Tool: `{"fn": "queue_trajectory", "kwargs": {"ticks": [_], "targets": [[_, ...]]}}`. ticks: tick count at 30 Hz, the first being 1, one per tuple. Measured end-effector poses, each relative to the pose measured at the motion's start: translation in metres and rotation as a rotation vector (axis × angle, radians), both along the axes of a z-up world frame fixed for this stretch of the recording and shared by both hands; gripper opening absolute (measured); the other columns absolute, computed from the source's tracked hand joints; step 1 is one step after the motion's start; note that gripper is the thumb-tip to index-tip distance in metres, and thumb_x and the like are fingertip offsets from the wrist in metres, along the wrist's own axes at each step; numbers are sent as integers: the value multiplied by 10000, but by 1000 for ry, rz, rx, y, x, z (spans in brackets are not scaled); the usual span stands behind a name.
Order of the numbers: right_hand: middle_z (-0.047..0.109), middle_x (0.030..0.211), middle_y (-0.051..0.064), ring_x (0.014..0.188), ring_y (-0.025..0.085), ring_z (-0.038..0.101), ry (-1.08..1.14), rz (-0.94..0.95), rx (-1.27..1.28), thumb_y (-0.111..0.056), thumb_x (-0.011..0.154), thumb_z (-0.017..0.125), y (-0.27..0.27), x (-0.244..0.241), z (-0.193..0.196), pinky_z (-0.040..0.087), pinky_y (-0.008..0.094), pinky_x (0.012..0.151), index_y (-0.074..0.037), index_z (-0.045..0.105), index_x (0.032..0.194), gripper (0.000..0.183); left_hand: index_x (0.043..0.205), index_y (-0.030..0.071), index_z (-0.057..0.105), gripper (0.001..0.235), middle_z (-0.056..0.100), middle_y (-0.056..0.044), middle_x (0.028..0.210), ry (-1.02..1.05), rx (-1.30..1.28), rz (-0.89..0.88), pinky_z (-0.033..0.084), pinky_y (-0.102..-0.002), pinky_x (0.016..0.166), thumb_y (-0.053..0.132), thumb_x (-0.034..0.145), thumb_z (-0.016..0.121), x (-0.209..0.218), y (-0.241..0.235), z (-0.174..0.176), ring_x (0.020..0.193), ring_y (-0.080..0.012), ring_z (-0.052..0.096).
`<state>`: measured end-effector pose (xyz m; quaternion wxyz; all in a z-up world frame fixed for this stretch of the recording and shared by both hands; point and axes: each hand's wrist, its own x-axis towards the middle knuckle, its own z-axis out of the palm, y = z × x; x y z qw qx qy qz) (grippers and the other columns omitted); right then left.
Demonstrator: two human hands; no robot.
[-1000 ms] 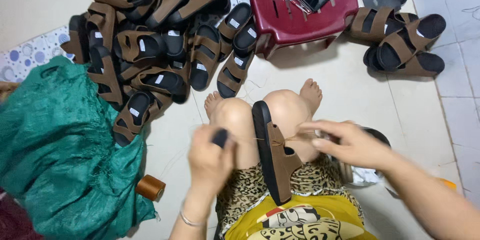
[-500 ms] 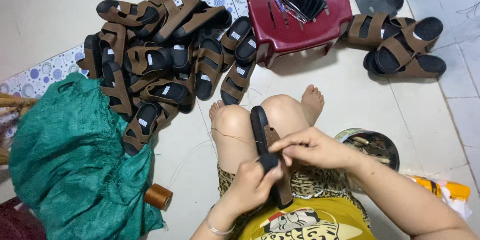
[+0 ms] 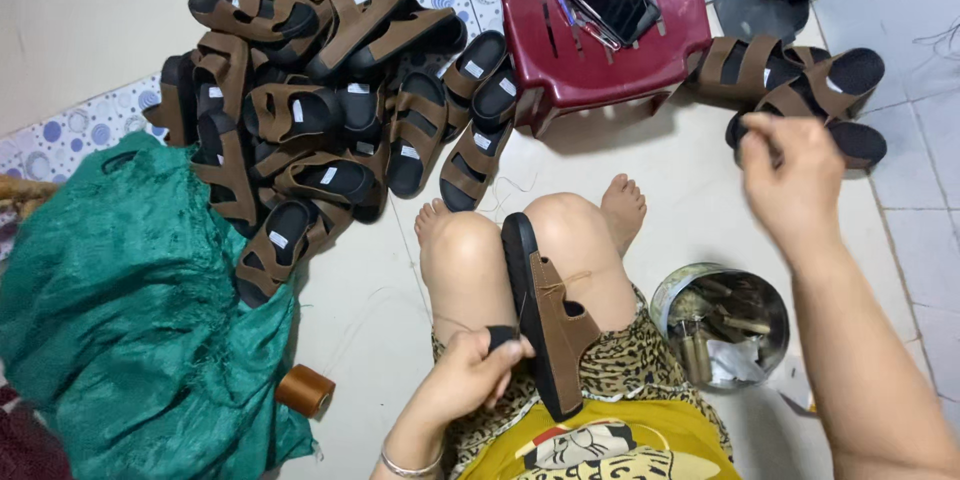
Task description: The person sits on the floor and sews a brown sandal using a needle and thread. They repeatedly pull the thread through the sandal sole and strap to secure them together.
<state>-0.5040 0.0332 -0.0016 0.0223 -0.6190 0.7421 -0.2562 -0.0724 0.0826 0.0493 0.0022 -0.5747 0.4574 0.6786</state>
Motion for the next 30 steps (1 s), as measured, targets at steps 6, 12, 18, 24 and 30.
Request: {"fn": "queue_trajectory", "kwargs": {"ticks": [6,12,18,24,30], "targets": [[674,1401,88,1278,221,650,-647,526,522,-167,944,610,39,146,86,470,400,1163,-105,610,1393,453,1288,-41,655,471,498,-40,414,565,-81,254,457,-228,422,331,1030,525,-19,-40,17,342,-100,441],[800,948,118,841,224,806,-199,714,895,-239,1013,545,38,158,115,669,329,716,-75,677,1243,312,1065,19,789,185,788,-118,789,36,-1352,269,588,-328,541,55,932,665,-41,-102,11,604,-255,731],[774,1170,127,1030,297,756,-822,740,484,-161,952,585,26,173,118,655,453,853,-109,796,933,218,1225,-71,634,358,746,-191,721,552,-627,874,690,-404,666,216,1059,500,-32,-159,-21,722,-272,783],[575,1041,157,778,272,639,-1421,494,415,-283,1050,486,16,187,51,547,355,597,-87,691,819,366,1011,-2,656,344,197,65,456,862,-56,1040,266,-232,254,228,1118,422,-7,-181,-88,305,-81,237],[561,420,109,300,139,492,-1402,269,579,-251,1040,500,-3,137,53,354,257,302,9,685,652,502,896,42,675,320,290,2,444,733,14,1020,438,-402,333,265,1075,533,60,-169,-136,340,-161,367]]}}
